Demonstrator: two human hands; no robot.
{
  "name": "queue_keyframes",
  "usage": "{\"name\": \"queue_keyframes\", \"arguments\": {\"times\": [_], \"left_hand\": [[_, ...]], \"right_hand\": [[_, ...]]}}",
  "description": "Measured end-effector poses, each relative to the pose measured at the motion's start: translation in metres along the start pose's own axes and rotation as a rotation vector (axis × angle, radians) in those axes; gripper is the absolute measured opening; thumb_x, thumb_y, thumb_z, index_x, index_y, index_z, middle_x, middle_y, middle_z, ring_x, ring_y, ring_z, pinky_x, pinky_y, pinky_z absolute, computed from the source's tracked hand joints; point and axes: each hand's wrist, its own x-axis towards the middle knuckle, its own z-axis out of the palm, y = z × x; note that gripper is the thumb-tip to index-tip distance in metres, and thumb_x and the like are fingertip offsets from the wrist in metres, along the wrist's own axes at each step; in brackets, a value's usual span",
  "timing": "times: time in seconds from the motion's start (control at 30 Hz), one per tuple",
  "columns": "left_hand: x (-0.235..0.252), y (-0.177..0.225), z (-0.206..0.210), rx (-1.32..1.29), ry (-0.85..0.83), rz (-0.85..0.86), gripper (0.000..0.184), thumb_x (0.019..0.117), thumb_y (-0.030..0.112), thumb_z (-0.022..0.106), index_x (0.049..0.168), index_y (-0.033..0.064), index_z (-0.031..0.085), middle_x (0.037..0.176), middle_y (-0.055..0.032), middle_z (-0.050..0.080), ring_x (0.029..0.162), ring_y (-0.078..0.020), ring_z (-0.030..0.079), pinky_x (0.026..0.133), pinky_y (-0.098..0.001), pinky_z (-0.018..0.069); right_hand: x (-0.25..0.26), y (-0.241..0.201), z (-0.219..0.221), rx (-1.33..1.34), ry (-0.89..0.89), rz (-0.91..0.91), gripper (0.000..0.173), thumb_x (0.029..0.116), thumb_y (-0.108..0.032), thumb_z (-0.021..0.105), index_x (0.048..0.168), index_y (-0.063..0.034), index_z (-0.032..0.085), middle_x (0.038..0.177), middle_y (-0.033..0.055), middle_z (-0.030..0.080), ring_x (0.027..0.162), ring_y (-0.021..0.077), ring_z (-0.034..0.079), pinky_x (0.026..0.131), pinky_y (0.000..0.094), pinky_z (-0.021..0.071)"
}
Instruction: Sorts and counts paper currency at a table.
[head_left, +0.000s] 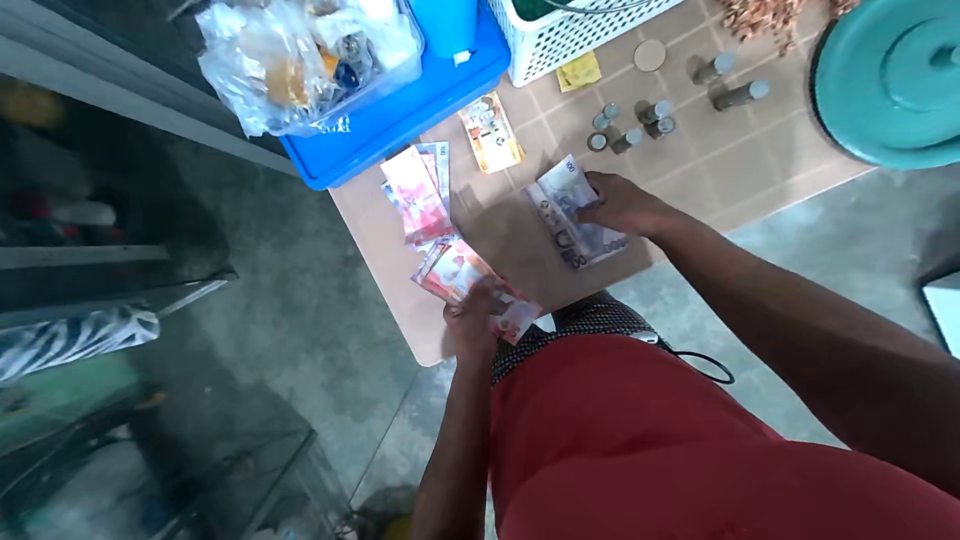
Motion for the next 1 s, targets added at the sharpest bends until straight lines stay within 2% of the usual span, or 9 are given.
{"name": "queue_keyframes", "arguments": {"times": [0.07,0.13,0.27,0.33,0.4,0.53,0.67,0.8,1.0], "left_hand": [[-0.002,-0.002,0.004,-0.002,-0.056,0.041,0.015,0.0905,-0.004,0.061,0.095,0.0054,0.071,0.081,-0.0056,0.074,0.070,-0.0136,0.071,0.065,-0.0318,0.0613],[-0.005,0.001,0.013,0.030,-0.071,0.043,0.018,0.0883,-0.007,0.059,0.095,0.0058,0.071,0.080,-0.0034,0.074,0.071,-0.0117,0.070,0.066,-0.0303,0.0606],[-0.009,0.001,0.037,0.188,-0.133,-0.040,0.016,0.0892,-0.005,0.066,0.103,0.0035,0.067,0.082,-0.0030,0.072,0.072,-0.0117,0.070,0.067,-0.0307,0.0613],[-0.012,0.001,0.047,0.252,-0.168,-0.052,0.013,0.0911,-0.005,0.066,0.102,0.0028,0.066,0.079,-0.0013,0.071,0.069,-0.0092,0.069,0.065,-0.0282,0.0609],[-0.013,0.000,0.047,0.248,-0.165,-0.058,0.008,0.0961,0.001,0.062,0.103,0.0040,0.065,0.079,0.0005,0.068,0.070,-0.0071,0.067,0.065,-0.0267,0.0586],[-0.013,-0.001,0.042,0.142,-0.158,-0.066,0.020,0.1063,0.012,0.045,0.112,0.0045,0.063,0.096,-0.0058,0.075,0.086,-0.0145,0.073,0.078,-0.0329,0.0612],[-0.013,-0.005,0.050,0.146,-0.059,-0.027,0.012,0.0978,0.000,0.057,0.100,0.0071,0.066,0.078,0.0012,0.069,0.070,-0.0067,0.067,0.065,-0.0262,0.0586],[-0.013,-0.009,0.056,0.253,-0.051,-0.014,0.012,0.0915,-0.005,0.065,0.096,0.0052,0.067,0.073,0.0018,0.068,0.064,-0.0051,0.065,0.060,-0.0244,0.0566],[-0.015,-0.012,0.049,0.420,-0.110,-0.111,0.013,0.0992,0.005,0.059,0.110,-0.0012,0.063,0.084,-0.0017,0.068,0.075,-0.0064,0.066,0.072,-0.0272,0.0586]], "right_hand": [[-0.009,0.000,0.000,-0.150,0.146,-0.058,0.070,0.0880,-0.010,0.079,0.148,0.0027,0.046,0.132,0.0366,0.055,0.120,0.0563,0.055,0.099,0.0723,0.0439],[-0.028,-0.008,0.006,-0.170,0.272,-0.167,0.070,0.0900,-0.018,0.078,0.147,0.0066,0.046,0.136,0.0389,0.050,0.124,0.0598,0.049,0.099,0.0724,0.0419],[-0.076,-0.043,0.050,0.196,0.099,-0.202,0.041,0.1010,-0.019,0.064,0.134,0.0032,0.058,0.127,0.0216,0.062,0.107,0.0305,0.065,0.089,0.0469,0.0565],[-0.087,-0.057,0.070,0.493,0.073,-0.107,0.022,0.1033,-0.014,0.060,0.120,0.0001,0.062,0.101,0.0090,0.066,0.079,0.0127,0.065,0.069,0.0301,0.0572],[-0.084,-0.054,0.071,0.624,0.171,-0.100,0.015,0.1062,-0.013,0.053,0.114,-0.0019,0.058,0.082,0.0011,0.059,0.062,0.0030,0.055,0.056,0.0208,0.0506],[-0.071,-0.027,0.052,0.591,0.344,-0.238,0.010,0.1049,-0.013,0.056,0.113,-0.0068,0.053,0.080,-0.0068,0.061,0.064,-0.0020,0.061,0.061,0.0186,0.0557],[-0.085,-0.025,0.056,0.593,0.105,-0.190,0.020,0.0969,-0.011,0.068,0.115,-0.0074,0.059,0.084,-0.0025,0.066,0.068,0.0027,0.064,0.061,0.0211,0.0563],[-0.079,-0.016,0.063,0.806,-0.074,-0.005,0.013,0.0998,-0.013,0.066,0.111,-0.0074,0.066,0.086,-0.0006,0.070,0.072,0.0063,0.067,0.066,0.0254,0.0595],[-0.065,-0.002,0.047,0.634,0.140,0.007,0.011,0.1031,-0.014,0.060,0.104,-0.0040,0.065,0.075,-0.0021,0.063,0.060,0.0031,0.059,0.057,0.0226,0.0531]]}}
